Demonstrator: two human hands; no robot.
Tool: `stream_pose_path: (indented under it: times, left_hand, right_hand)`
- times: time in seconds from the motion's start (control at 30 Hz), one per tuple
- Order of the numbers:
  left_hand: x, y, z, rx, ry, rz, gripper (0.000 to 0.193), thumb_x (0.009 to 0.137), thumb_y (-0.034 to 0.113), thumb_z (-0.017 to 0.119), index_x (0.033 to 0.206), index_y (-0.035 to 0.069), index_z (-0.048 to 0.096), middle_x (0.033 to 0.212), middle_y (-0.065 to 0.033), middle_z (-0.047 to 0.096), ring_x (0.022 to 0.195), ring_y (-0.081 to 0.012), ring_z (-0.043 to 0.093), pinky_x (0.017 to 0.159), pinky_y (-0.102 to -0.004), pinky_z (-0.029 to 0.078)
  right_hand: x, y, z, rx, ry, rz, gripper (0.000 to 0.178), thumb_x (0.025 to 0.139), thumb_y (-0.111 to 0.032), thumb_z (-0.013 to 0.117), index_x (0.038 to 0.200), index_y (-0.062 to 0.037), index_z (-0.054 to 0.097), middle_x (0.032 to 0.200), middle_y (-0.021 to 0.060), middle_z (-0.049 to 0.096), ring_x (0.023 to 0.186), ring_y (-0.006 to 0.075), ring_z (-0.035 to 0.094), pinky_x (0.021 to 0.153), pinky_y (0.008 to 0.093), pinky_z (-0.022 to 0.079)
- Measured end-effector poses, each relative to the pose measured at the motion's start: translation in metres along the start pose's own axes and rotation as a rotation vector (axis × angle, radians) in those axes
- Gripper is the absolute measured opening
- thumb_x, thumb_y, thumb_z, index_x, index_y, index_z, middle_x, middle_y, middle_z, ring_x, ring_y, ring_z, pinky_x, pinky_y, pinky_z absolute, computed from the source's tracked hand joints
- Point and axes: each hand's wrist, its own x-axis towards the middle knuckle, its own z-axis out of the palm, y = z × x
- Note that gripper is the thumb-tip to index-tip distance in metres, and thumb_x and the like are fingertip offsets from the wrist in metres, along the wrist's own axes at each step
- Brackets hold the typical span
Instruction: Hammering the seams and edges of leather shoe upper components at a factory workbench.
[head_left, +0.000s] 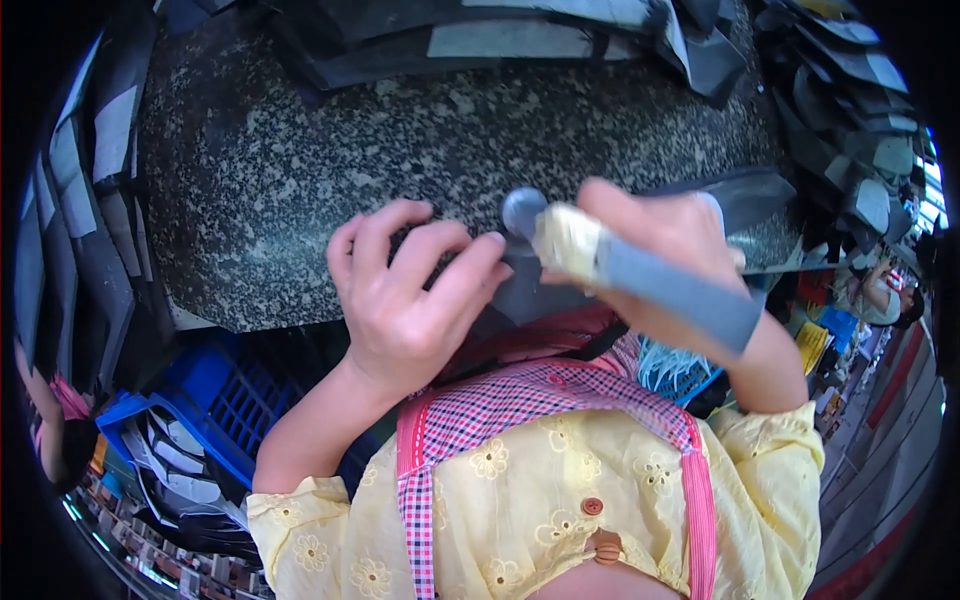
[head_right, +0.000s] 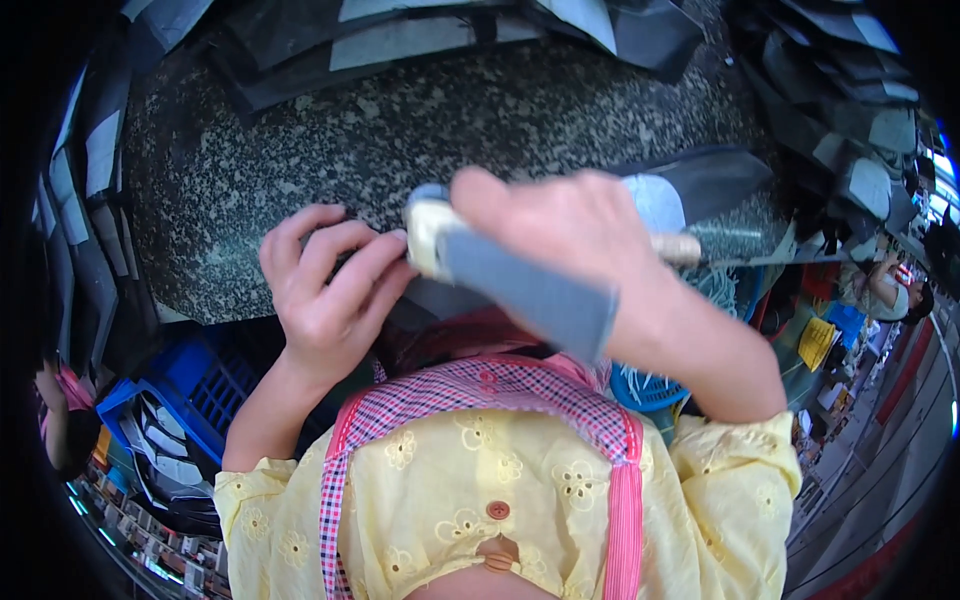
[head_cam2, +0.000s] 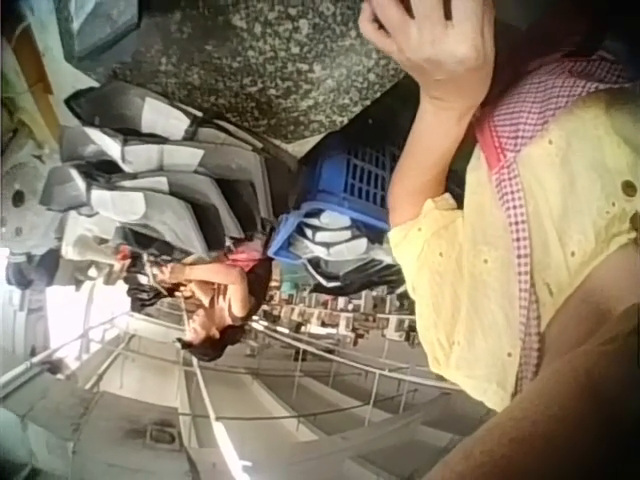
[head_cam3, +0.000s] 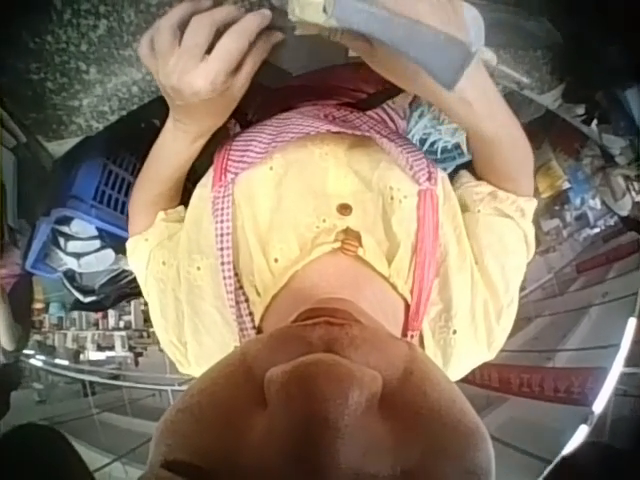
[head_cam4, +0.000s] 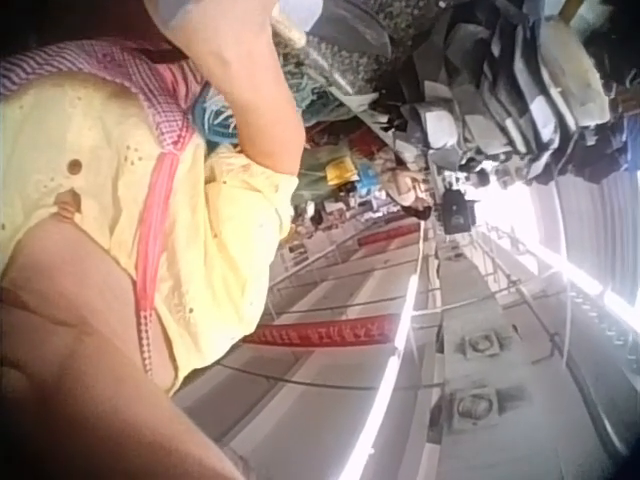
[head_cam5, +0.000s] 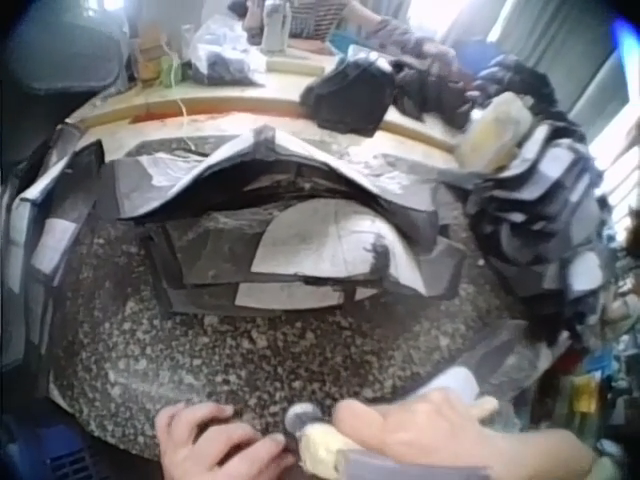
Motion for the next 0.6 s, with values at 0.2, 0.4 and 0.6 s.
stream_pose_path:
  times: [0.2,0.4,0.6]
  left_hand:
    - [0.002,0.001,-0.003,0.046,0.010,-0.031,0.027,0.064,0.024,0.080,0.073,0.011,0.059,0.089,0.0000,0.061,0.095,-0.0257,0.056,0.083,-0.0421,0.037]
    - [0.012,-0.016,-0.033,0.136,-0.162,-0.045,0.025,0.064,0.021,0.079,0.073,0.009,0.058,0.091,-0.0043,0.061,0.096,-0.0285,0.056,0.079,-0.0425,0.041]
    - [0.080,0.049,-0.011,-0.079,-0.137,0.121,0.019,0.068,-0.004,0.064,0.087,0.002,0.065,0.090,-0.0112,0.061,0.089,-0.0292,0.058,0.075,-0.0377,0.049]
  right_hand:
    - [0.003,-0.020,-0.022,0.186,0.106,0.008,0.024,0.080,-0.015,0.075,0.095,-0.0072,0.058,0.074,0.0129,0.065,0.065,0.0226,0.069,0.054,0.0326,0.051]
    - [-0.033,0.035,-0.022,0.080,0.218,0.056,0.025,0.081,-0.021,0.073,0.092,-0.0077,0.056,0.072,0.0118,0.065,0.066,0.0310,0.067,0.055,0.0348,0.051]
    - [-0.108,0.067,-0.034,0.465,0.582,0.182,0.021,0.084,-0.014,0.075,0.090,0.0002,0.062,0.081,0.0026,0.058,0.069,0.0097,0.053,0.062,0.0234,0.043]
